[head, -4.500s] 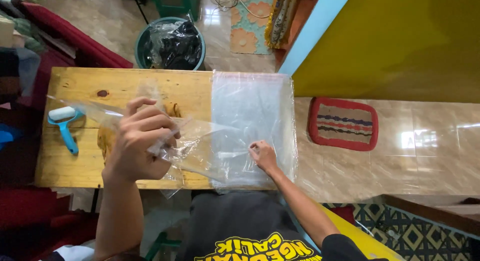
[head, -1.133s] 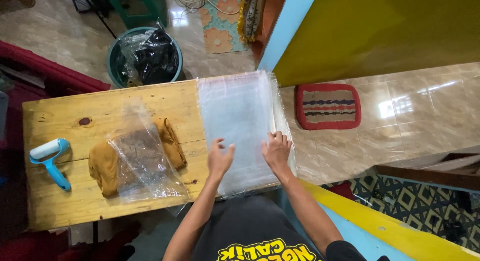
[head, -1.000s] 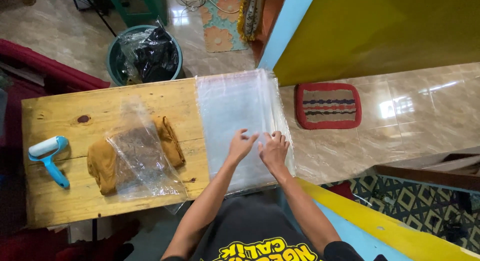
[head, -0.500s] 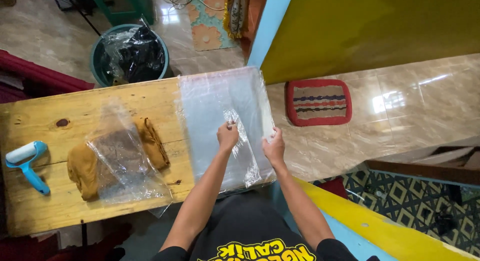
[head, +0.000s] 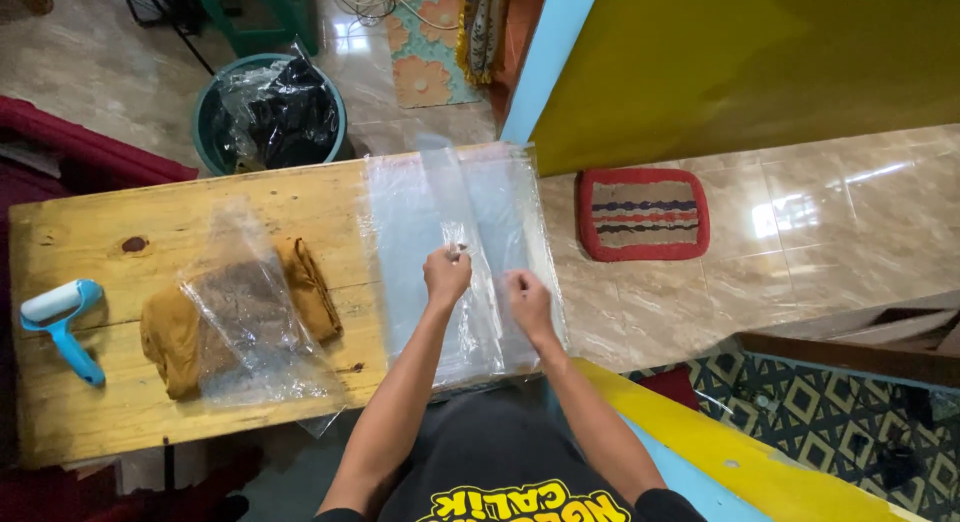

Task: Lint rolling a folded shirt and then carefully placing it into a plastic packaging bag.

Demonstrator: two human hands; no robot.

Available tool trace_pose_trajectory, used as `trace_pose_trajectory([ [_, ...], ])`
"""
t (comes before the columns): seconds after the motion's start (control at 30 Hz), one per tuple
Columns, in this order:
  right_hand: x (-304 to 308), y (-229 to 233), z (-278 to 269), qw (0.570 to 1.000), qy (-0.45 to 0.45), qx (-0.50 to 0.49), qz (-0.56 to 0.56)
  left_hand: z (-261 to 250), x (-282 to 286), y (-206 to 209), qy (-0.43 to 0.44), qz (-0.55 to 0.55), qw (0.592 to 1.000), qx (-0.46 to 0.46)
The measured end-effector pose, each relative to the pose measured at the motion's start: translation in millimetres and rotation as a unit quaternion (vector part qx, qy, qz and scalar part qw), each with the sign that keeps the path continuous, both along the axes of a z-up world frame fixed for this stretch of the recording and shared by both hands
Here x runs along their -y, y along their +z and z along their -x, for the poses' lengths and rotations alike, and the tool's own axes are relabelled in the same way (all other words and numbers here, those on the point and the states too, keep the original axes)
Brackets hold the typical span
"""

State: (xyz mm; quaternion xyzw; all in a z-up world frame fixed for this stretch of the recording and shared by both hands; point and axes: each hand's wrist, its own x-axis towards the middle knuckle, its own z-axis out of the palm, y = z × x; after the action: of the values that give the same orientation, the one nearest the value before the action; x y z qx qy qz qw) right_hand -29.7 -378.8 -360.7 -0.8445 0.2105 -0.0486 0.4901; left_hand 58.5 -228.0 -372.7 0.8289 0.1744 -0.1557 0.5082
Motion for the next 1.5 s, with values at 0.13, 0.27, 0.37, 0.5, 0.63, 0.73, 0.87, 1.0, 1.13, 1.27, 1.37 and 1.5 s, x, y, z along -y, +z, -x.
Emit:
trace_pose_trajectory([
  [0.13, 35.8, -55.8, -8.0, 0.974, -0.071, -0.052, 0.211, -2.7, 0.1, 32.5, 0.01, -0.004, 1.0, 0.015],
  [0.27, 41.4, -72.9, -6.9, 0.958, -0.052, -0.15, 0.241, 2.6, 0.2, 44.1, 0.003, 0.007, 1.0, -0.003],
  [0.37, 38.6, -77.6, -8.0, 0.958, -0.036, -0.145, 0.243, 4.1, 1.1, 41.6, 0.001, 0.013, 1.0, -0.006],
  [0.5, 27.4, -78.0, -12.4, 0.956, -0.06, -0.071, 0.278, 7.1, -3.7, 26.8, 0.002, 0.031, 1.0, 0.004],
  [0.63, -3.7, -28.6, -13.1, 0.957, -0.051, 0.013, 0.284, 4.8, -8.8, 6.9, -0.007, 0.023, 1.0, 0.003],
  [0.73, -34.6, 12.8, -8.3, 0.984, 0.017, 0.04, 0.174, 7.3, -9.1, 75.0, 0.008, 0.081, 0.996, -0.027],
  [0.87, -62.8, 6.0, -5.2, 0.986, 0.152, -0.004, 0.072, -2.8, -19.4, 82.6, -0.053, 0.046, 0.997, -0.031],
  [1.0, -59.2, 55.4, 2.2, 0.965, 0.242, -0.055, -0.083, -8.0, -25.7, 17.8, -0.016, -0.052, 0.997, -0.059],
  [1.13, -4.3, -6.2, -2.9, 0.997, 0.012, -0.077, -0.029, 4.1, -32.6, 70.6, 0.024, -0.027, 0.999, -0.034],
  [1.27, 6.0, -38.5, -12.8, 0.964, -0.013, -0.17, 0.206, -0.7, -39.1, 54.6, 0.029, 0.015, 0.999, -0.023],
  [1.37, 3.8, -42.9, -9.8, 0.959, -0.028, -0.175, 0.223, 4.3, -42.0, 49.0, 0.032, 0.036, 0.998, -0.033],
  [1.5, 19.0, -107.1, -16.0, 0.966, -0.056, -0.157, 0.197, 17.0, -41.1, 115.0, 0.027, 0.046, 0.998, -0.026],
])
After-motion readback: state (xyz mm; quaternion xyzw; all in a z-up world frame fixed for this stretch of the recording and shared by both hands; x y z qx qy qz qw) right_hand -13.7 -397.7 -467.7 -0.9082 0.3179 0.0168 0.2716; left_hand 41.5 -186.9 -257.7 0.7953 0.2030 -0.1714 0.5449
